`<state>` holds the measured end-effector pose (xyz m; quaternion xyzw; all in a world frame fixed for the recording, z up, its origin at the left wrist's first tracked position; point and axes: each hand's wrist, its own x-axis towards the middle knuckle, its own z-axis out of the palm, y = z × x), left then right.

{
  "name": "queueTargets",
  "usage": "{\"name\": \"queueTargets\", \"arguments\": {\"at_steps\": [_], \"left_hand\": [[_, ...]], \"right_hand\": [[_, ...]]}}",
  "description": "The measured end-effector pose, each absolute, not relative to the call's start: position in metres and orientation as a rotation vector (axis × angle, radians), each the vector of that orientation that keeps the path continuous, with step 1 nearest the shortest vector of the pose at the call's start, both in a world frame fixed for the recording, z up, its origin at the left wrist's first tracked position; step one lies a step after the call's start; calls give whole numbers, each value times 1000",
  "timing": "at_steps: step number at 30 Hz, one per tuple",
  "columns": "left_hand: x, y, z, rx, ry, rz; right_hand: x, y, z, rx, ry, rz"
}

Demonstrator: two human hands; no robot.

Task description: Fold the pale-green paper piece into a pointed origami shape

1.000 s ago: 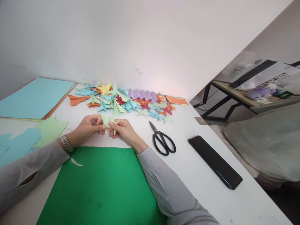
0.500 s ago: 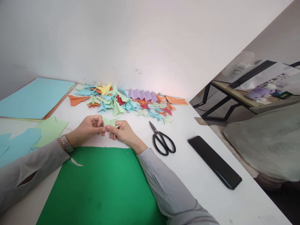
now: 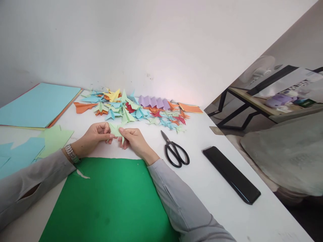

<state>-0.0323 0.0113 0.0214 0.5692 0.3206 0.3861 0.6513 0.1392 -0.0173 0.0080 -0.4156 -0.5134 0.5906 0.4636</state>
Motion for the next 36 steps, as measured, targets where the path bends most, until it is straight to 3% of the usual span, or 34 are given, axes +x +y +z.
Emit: {"name": "queueTargets", "arguments": {"at_steps": [36], "left_hand": [[-30,10,22,1351,775,830]], "right_hand": [[137,-19,5,-1016,-1479,1373]]}}
